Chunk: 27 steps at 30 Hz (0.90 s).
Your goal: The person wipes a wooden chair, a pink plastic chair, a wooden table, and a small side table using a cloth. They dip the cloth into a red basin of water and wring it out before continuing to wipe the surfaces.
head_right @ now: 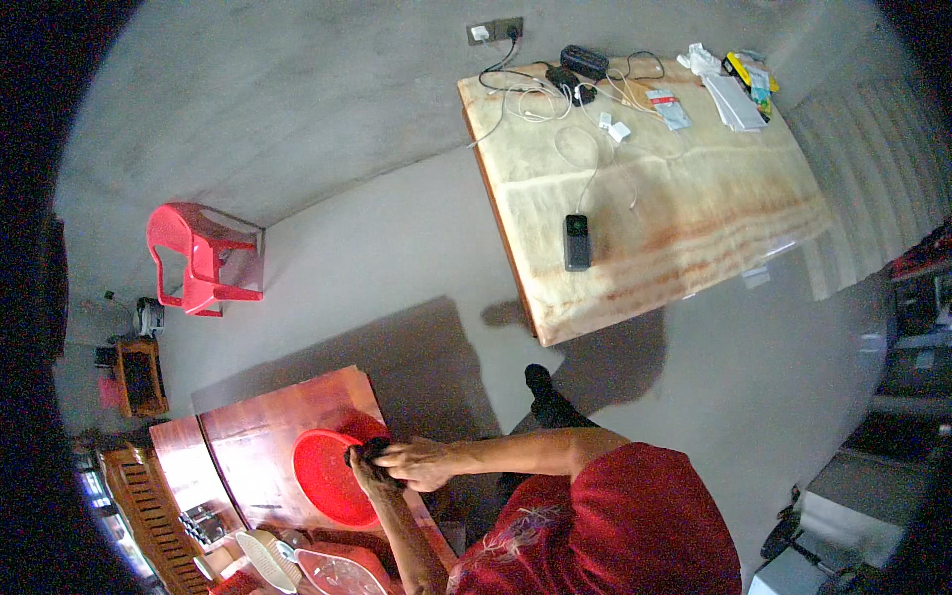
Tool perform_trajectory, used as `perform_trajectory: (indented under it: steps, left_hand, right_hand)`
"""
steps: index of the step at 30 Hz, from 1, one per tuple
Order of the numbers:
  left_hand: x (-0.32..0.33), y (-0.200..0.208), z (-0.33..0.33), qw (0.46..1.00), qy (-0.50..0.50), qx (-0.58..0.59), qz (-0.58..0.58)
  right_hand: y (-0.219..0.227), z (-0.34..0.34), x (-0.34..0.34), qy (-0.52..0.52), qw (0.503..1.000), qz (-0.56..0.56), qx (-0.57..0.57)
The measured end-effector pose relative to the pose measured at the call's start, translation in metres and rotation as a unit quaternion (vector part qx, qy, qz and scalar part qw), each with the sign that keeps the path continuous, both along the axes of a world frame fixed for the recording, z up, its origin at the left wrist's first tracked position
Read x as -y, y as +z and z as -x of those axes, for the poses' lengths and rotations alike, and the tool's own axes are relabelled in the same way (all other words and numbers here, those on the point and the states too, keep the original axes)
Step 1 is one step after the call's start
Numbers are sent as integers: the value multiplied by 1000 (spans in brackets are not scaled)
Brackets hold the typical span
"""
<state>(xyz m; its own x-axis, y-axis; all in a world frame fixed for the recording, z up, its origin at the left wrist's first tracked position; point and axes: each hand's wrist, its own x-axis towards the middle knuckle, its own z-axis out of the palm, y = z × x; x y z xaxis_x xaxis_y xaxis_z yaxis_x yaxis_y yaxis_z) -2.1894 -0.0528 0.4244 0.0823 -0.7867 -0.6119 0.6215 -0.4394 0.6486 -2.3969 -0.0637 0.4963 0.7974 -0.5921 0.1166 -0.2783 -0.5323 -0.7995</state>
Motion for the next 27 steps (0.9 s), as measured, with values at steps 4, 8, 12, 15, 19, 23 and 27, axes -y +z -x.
perform_trajectory:
  steps: [4,8,12,15,19,23,27]
  left_hand:
    - [30,-11,21,986,104,51,-116]
    - [43,-8,54,988,15,60,-144]
    - [61,-18,86,982,-30,-7,-187]
    - [79,-21,104,976,-44,-27,-214]
    - [109,-65,125,965,-130,-80,-213]
    - [141,-63,119,965,-116,-88,-219]
    - [176,-83,138,966,-113,-143,-183]
  right_hand:
    - [-18,129,-6,46,885,-458,76]
    - [-96,239,-43,-447,821,-204,-291]
    - [-178,308,-31,-762,555,-234,-240]
    - [-178,332,25,-813,463,-337,-105]
    - [-248,354,49,-876,432,-195,-88]
    - [-264,348,79,-891,415,-179,50]
    - [-271,347,77,-901,372,-180,133]
